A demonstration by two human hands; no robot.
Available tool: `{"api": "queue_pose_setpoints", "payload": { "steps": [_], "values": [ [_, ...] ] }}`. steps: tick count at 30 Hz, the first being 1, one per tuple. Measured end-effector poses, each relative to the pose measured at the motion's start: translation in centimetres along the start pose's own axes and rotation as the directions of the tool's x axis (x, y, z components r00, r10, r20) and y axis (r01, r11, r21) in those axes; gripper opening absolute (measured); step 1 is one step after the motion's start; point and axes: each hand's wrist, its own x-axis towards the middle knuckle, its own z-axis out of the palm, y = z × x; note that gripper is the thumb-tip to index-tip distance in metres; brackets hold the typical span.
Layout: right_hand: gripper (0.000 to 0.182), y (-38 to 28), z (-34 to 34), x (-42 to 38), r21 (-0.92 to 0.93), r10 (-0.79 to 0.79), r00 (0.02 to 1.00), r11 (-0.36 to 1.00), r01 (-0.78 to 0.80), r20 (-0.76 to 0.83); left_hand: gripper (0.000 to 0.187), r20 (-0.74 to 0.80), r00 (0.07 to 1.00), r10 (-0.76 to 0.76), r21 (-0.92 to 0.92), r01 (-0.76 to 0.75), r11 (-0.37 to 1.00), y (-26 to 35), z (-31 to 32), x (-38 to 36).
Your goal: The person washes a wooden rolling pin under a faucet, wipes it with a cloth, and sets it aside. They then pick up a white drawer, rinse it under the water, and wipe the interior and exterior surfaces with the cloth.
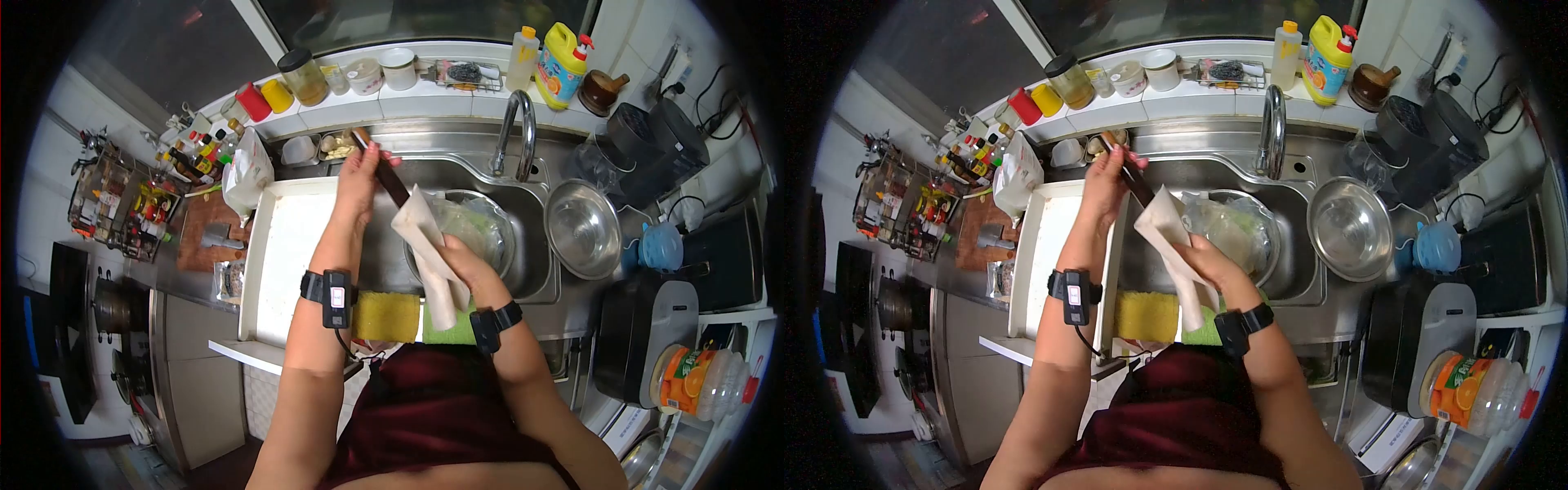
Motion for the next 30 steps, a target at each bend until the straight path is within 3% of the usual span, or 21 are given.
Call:
{"api": "queue_pose_setpoints", "payload": {
  "steps": [1, 8, 13, 17, 19, 22, 25, 30],
  "values": [
    [0.030, 0.4, -0.4, -0.4, 0.002, 0.004, 1.000, 1.000, -0.004, 0.004, 0.027, -0.042, 0.999, 0.010, -0.064, -0.013, 0.998, 0.5, -0.7, 0.3],
    [0.031, 0.0, -0.1, -0.8, 0.220, 0.065, 0.998, 0.974, -0.061, -0.011, 0.032, 0.079, 0.996, 0.037, -0.383, -0.004, 0.924, 0.3, -1.3, -0.6],
    [0.028, 2.3, -1.0, 2.0, 0.413, -0.065, 0.998, 0.909, 0.050, 0.023, 0.034, 0.186, 0.982, 0.037, -0.503, 0.063, 0.862, -2.7, -0.5, -2.9],
    [0.027, 4.3, -2.2, 6.2, 0.495, -0.221, 0.975, 0.845, 0.200, -0.018, 0.030, 0.260, 0.962, -0.088, -0.349, 0.179, 0.920, -6.2, 1.3, -6.1],
    [0.027, 4.1, -2.2, 6.8, 0.526, -0.252, 0.967, 0.818, 0.230, -0.031, 0.030, 0.262, 0.963, -0.072, -0.306, 0.153, 0.940, -6.4, 1.4, -6.5],
    [0.030, 3.0, -2.6, 6.0, 0.579, -0.238, 0.971, 0.789, 0.206, -0.021, 0.030, 0.217, 0.970, -0.110, -0.210, 0.157, 0.965, -5.8, 1.1, -7.0],
    [0.033, 1.3, -3.3, 3.6, 0.647, -0.222, 0.975, 0.747, 0.152, 0.028, 0.032, 0.064, 0.987, -0.148, -0.262, 0.160, 0.952, -4.4, 0.8, -7.4],
    [0.038, -0.1, -4.5, 1.3, 0.717, -0.240, 0.967, 0.688, 0.113, 0.079, 0.039, 0.080, 0.977, -0.195, -0.251, 0.209, 0.945, -4.1, -1.0, -8.0]
  ]
}}
